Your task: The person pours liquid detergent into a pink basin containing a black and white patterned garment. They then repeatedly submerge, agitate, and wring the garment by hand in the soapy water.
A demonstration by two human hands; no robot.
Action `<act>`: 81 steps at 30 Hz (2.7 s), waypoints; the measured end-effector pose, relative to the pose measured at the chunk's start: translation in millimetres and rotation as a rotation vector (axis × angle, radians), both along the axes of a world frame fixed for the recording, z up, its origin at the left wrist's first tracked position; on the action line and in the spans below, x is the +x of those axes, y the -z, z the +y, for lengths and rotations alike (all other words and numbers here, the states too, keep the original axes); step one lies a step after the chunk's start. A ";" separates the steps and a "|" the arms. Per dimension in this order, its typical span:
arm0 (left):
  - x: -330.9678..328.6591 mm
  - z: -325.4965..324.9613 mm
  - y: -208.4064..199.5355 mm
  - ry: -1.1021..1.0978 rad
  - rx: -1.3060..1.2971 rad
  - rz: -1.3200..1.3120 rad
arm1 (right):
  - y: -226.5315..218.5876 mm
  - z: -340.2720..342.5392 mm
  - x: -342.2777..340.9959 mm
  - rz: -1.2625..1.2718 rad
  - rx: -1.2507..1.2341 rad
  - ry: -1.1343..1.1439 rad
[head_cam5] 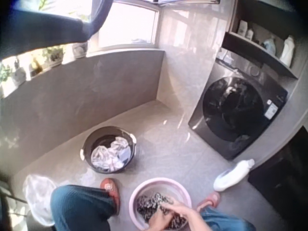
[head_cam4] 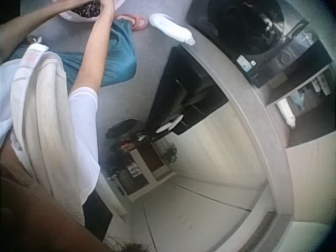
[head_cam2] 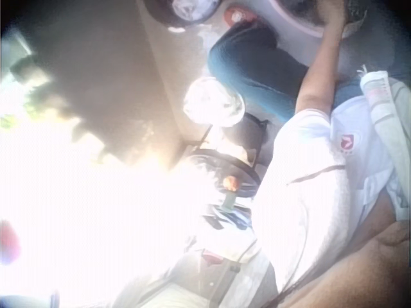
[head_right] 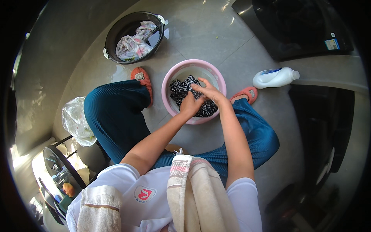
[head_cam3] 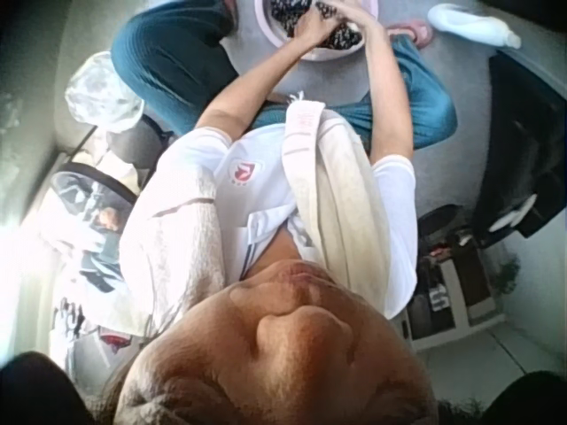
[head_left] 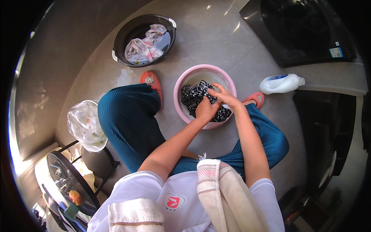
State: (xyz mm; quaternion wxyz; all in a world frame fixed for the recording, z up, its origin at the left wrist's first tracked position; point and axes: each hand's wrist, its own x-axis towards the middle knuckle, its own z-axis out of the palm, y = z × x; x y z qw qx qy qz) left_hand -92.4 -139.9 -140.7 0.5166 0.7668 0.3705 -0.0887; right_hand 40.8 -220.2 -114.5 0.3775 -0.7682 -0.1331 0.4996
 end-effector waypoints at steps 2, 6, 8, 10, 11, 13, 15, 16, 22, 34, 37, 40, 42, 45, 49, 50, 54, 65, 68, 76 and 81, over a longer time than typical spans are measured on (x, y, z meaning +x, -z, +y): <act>-7.1 -8.0 -0.6 0.128 -0.065 -0.126 | 31.7 8.8 -6.2 0.010 0.042 0.025; -15.4 -8.8 10.7 0.261 0.082 -0.209 | 80.9 -5.7 10.2 -0.106 0.041 0.096; -14.2 -6.1 19.8 0.229 0.078 -0.223 | 99.0 -11.9 9.5 -0.503 -0.305 0.011; -7.0 1.3 32.1 0.171 -0.086 -0.168 | 113.9 -10.3 1.7 -0.596 -0.383 -0.032; -3.2 4.3 38.7 0.139 -0.170 -0.139 | 120.4 -8.4 -3.8 -0.615 -0.401 -0.059; 1.5 7.1 51.9 0.121 -0.108 -0.105 | 133.6 -1.4 -13.6 -0.567 -0.518 -0.186; 7.6 9.4 65.4 0.067 -0.256 0.003 | 145.7 4.6 -15.0 -0.530 -0.579 -0.175; 9.0 9.3 71.0 0.019 -0.300 -0.039 | 152.0 7.3 -10.7 -0.534 -0.580 -0.183; 11.8 12.6 86.2 -0.176 -0.536 0.002 | 184.5 21.9 28.6 -0.476 -0.670 -0.168; 2.1 48.1 91.9 -0.706 -0.785 0.088 | 125.5 2.2 -17.1 -0.326 -0.423 0.112; -0.5 51.8 88.7 -0.753 -0.861 0.076 | 75.5 -1.0 -42.1 -0.418 -0.140 0.138; -7.1 59.9 73.3 -0.688 -1.181 -0.097 | 11.3 4.2 -67.3 -0.407 0.054 0.082; -9.6 67.7 59.8 -0.656 -1.382 -0.148 | -33.7 8.0 -87.6 -0.424 0.106 0.038; -15.0 77.3 45.6 -0.657 -1.481 -0.155 | -87.0 11.7 -119.9 -0.558 0.225 -0.067; -26.6 74.5 51.9 -0.619 -1.501 -0.178 | -121.8 13.6 -149.0 -0.699 0.292 -0.164; -29.1 70.7 57.0 -0.609 -1.511 -0.194 | -124.4 13.7 -155.0 -0.724 0.292 -0.183; -27.7 59.2 74.3 -0.489 -1.621 -0.233 | -111.6 14.0 -161.2 -0.831 0.327 -0.145; -12.3 28.0 40.3 -0.670 -1.508 -0.177 | -42.1 1.6 -97.0 -0.972 -0.020 0.222; -15.3 38.7 42.0 -0.759 -1.543 -0.136 | -65.2 6.7 -124.4 -0.879 0.152 0.190; -18.2 38.5 38.3 -0.604 -1.567 -0.238 | -34.8 13.2 -129.2 -0.964 0.143 0.308; -9.7 17.4 39.5 -0.781 -1.225 -0.188 | 28.9 -22.1 -83.3 -0.810 -0.091 0.341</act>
